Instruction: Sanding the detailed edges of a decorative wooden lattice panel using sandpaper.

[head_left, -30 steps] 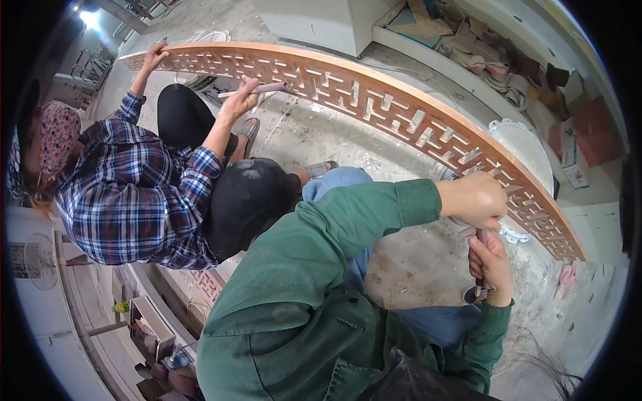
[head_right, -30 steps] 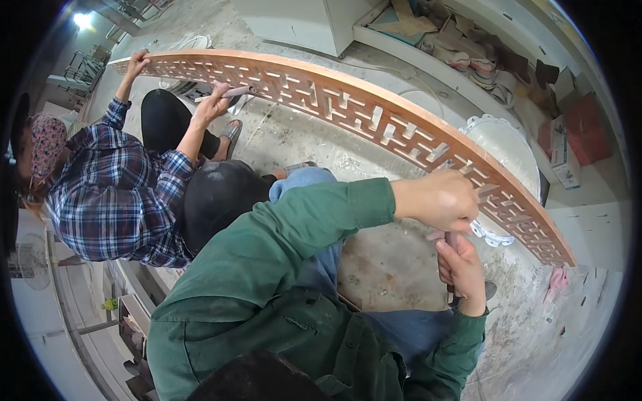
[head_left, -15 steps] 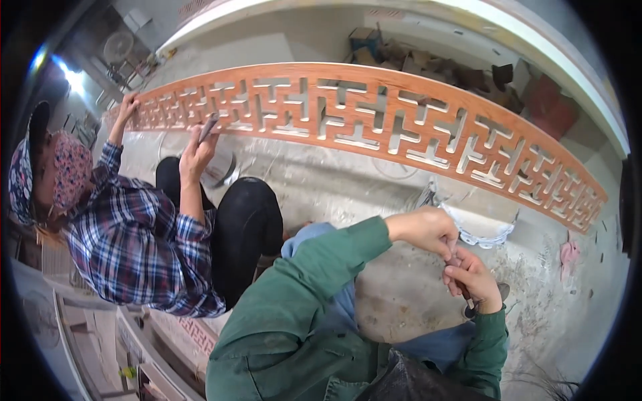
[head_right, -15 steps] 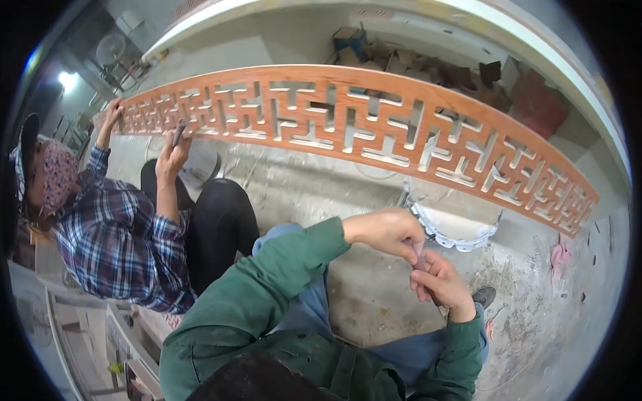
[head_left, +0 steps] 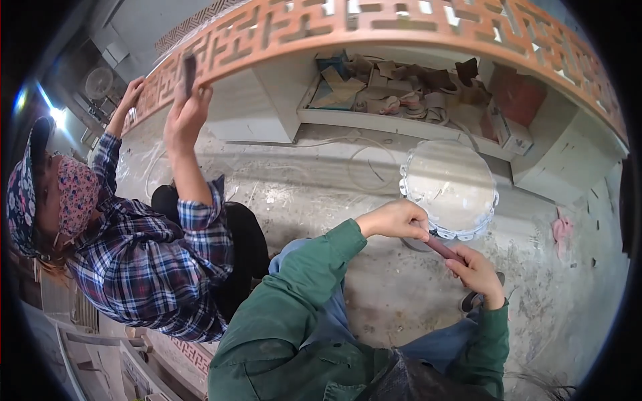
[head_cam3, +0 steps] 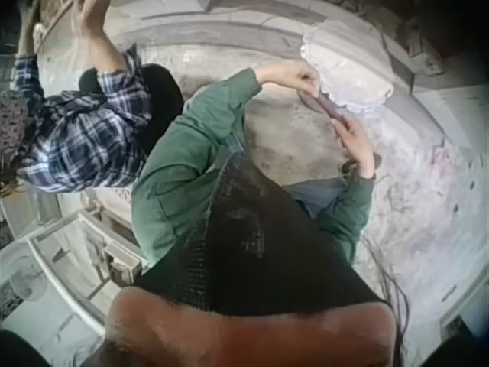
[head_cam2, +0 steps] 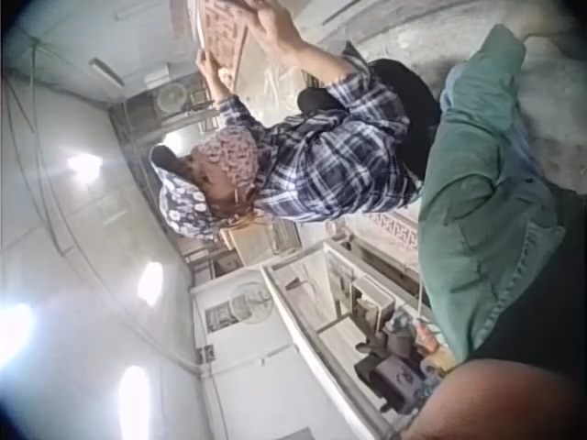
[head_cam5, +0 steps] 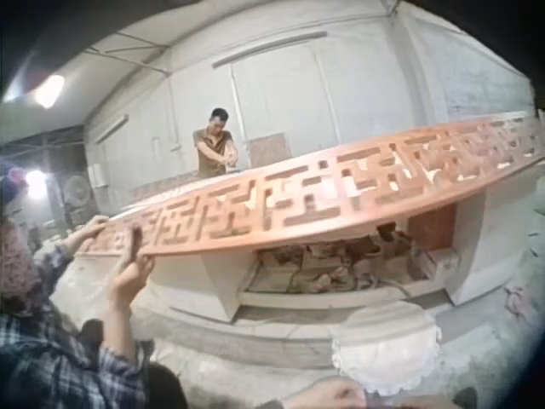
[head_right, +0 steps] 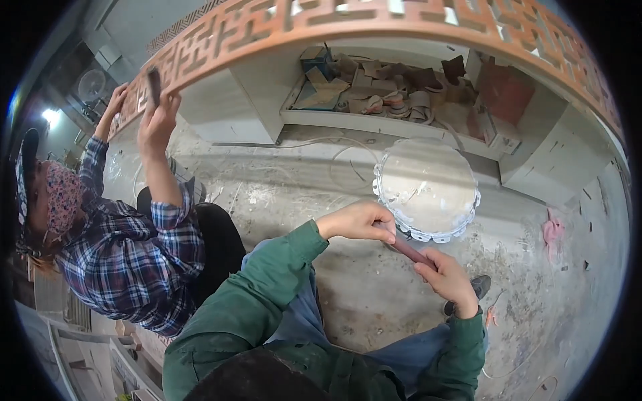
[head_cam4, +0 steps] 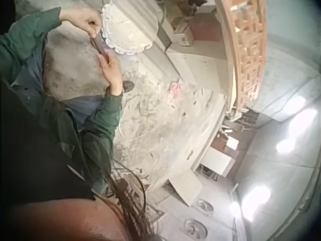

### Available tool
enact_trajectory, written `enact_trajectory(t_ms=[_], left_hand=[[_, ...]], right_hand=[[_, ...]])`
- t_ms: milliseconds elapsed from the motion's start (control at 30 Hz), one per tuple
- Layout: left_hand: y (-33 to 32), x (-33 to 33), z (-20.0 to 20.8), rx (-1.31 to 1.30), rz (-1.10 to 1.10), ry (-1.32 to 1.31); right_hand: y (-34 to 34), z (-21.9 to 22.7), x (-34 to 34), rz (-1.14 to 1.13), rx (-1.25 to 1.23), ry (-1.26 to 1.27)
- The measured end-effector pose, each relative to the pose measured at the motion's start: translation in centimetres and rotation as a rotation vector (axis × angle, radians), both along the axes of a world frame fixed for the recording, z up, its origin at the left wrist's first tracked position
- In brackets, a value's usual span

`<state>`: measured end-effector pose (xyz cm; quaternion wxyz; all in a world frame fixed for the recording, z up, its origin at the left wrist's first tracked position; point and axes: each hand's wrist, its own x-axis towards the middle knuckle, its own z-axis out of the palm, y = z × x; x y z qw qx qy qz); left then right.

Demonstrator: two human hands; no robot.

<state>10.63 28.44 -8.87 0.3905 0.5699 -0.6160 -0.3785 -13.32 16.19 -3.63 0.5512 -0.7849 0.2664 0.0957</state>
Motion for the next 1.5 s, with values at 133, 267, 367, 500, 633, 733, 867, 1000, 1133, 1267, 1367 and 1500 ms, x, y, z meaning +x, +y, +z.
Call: enact_trajectory(t_ms=[133,267,367,500,633,733,867,1000,1133,1267,1367,1500], left_hand=[[1.0,-0.2,-0.8,-0.019,0.017,0.007],[2.0,-0.8,0.4,-0.024,0.030,-0.017],[2.7,-1.2,0.8,-0.036,0.041,-0.063],[4.4,-2.1,0.2,-0.134,0.141,-0.135],[5.0,-2.2,0.0,-0.226,0.192,-0.073],[5.3,-1.9,-1.0,-0.178,0.250,0.258],[5.8,-2.4,0.9,-0.026,0.256,0.523],[5.7,-2.8,0.8,-0.016,0.273,0.495],[5.1,-2.7,0.3,-0.041,0.319,0.501],[4.3,-2.3,-0.3,-0.049,0.347,0.485],[3.7,-1.7,-1.0,-0.039,0.347,0.494],[2.5,0.1,-1.6,-0.041,0.326,0.498]], right_hand=[[0.8,-1.4,-0.4,0.027,-0.045,-0.036],[1.1,-1.1,-0.8,0.025,-0.040,-0.071],[1.7,-1.8,-1.3,0.008,-0.042,-0.124],[3.5,-2.2,-2.3,0.003,-0.041,-0.164],[3.6,-2.2,-3.3,-0.006,-0.019,-0.189],[4.0,-2.3,-3.7,-0.045,0.025,-0.226],[4.0,-2.2,-4.6,-0.089,0.043,-0.290],[4.4,-1.0,-5.0,-0.122,0.118,-0.231],[3.4,-1.9,-5.2,-0.164,0.137,-0.196],[2.4,-3.3,-4.9,-0.192,0.133,-0.266],[1.8,-4.0,-4.3,-0.201,0.127,-0.265],[0.9,-3.7,-2.7,-0.225,0.134,-0.252]])
